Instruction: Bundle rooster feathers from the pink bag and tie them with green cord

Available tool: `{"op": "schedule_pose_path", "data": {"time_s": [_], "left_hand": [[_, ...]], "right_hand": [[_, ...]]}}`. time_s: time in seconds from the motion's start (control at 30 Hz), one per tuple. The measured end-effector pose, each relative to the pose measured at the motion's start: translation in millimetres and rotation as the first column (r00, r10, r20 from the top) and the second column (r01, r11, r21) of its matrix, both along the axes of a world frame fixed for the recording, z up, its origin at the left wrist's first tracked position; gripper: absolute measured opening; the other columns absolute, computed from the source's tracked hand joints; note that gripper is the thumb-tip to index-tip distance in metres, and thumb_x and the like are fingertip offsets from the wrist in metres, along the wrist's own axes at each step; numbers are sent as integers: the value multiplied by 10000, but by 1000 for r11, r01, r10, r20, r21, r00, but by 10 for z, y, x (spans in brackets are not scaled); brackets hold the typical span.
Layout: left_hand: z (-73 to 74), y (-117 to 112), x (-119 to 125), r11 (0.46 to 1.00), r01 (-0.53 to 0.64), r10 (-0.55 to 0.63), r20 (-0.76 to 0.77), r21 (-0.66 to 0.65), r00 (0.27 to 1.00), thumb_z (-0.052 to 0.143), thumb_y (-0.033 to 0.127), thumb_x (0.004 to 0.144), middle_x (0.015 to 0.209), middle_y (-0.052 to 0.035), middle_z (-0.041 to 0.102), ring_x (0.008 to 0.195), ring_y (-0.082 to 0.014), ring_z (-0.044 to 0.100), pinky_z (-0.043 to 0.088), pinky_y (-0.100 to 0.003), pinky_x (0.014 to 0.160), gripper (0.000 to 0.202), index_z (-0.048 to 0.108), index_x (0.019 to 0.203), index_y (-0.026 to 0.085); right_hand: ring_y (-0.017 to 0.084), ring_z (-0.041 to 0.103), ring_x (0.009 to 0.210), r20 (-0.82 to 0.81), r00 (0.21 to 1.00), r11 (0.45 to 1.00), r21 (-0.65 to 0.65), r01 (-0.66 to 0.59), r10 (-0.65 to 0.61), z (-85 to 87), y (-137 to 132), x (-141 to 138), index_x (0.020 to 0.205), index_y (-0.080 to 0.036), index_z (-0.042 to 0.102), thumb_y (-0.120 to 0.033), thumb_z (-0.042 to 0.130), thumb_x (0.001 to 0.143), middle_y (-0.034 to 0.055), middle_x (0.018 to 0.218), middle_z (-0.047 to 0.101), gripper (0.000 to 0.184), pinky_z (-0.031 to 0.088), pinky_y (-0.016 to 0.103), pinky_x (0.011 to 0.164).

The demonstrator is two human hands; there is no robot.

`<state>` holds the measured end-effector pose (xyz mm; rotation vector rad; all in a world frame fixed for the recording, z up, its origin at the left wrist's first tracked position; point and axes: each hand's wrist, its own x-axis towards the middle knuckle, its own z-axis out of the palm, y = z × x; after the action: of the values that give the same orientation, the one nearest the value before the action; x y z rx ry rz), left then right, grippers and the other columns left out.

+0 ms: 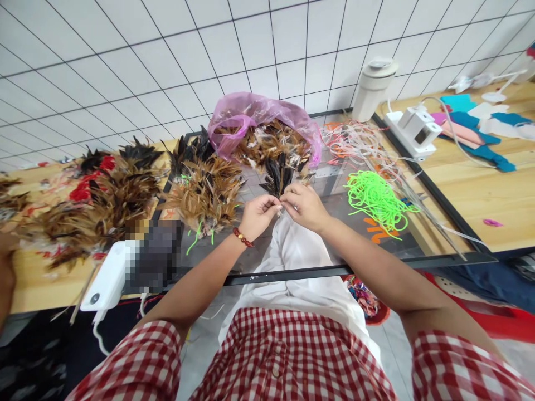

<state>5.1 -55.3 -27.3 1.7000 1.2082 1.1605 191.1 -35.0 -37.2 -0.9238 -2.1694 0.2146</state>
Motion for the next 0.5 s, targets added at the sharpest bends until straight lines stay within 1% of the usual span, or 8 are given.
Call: {"op": "schedule_pose_path", "data": {"time_s": [0.1, 0.2, 0.3, 0.4, 0.47, 0.5], "left_hand": [[9, 11, 9, 992, -24, 37, 104, -124, 994, 713, 181, 747, 616, 31, 652, 571, -77, 561, 460, -201, 573, 40, 680, 723, 178], [18, 45, 9, 960, -18, 83, 222, -278, 972, 747, 171, 697, 584, 25, 645, 532, -72, 553, 453, -197, 533, 78, 670, 695, 158], [30, 79, 7, 932, 0, 118, 304, -363, 945, 799, 158, 634, 579, 11, 647, 514, -73, 556, 455, -202, 517, 152, 655, 677, 141], [35, 91, 13, 934, 1, 117, 308, -356, 944, 785, 132, 632, 591, 14, 640, 512, -70, 548, 455, -203, 517, 158, 634, 677, 142], [28, 80, 20, 955, -10, 93, 267, -296, 959, 732, 102, 664, 617, 20, 634, 540, -66, 554, 473, -203, 554, 119, 626, 692, 148], [23, 68, 21, 970, -12, 70, 232, -243, 970, 704, 89, 680, 630, 23, 630, 558, -67, 562, 483, -204, 577, 104, 627, 710, 153]], "right_hand": [[216, 655, 903, -12, 999, 999, -11, 35, -35, 37, -23, 7, 886, -223, 696, -270, 590, 932, 65, 944, 734, 125, 385, 365, 773], [212, 664, 887, -44, 999, 1000, 2, 19, -19, 49, -40, 11, 863, -217, 687, -260, 605, 894, 64, 944, 741, 98, 379, 368, 787], [206, 670, 867, -35, 999, 999, 32, -21, 23, 27, -40, 15, 853, -214, 686, -260, 605, 869, 59, 928, 737, 94, 380, 373, 789], [208, 666, 861, -31, 999, 1000, 15, -28, 28, 1, -27, 12, 856, -214, 686, -256, 627, 841, 59, 928, 725, 74, 401, 373, 785], [215, 659, 896, -64, 997, 999, -23, -39, 37, -7, -9, -3, 931, -219, 692, -248, 623, 847, 76, 998, 714, 112, 443, 375, 797], [220, 656, 927, -91, 994, 997, -41, -58, 54, -10, 3, -16, 981, -222, 691, -240, 604, 865, 88, 1037, 704, 146, 468, 379, 813]]}}
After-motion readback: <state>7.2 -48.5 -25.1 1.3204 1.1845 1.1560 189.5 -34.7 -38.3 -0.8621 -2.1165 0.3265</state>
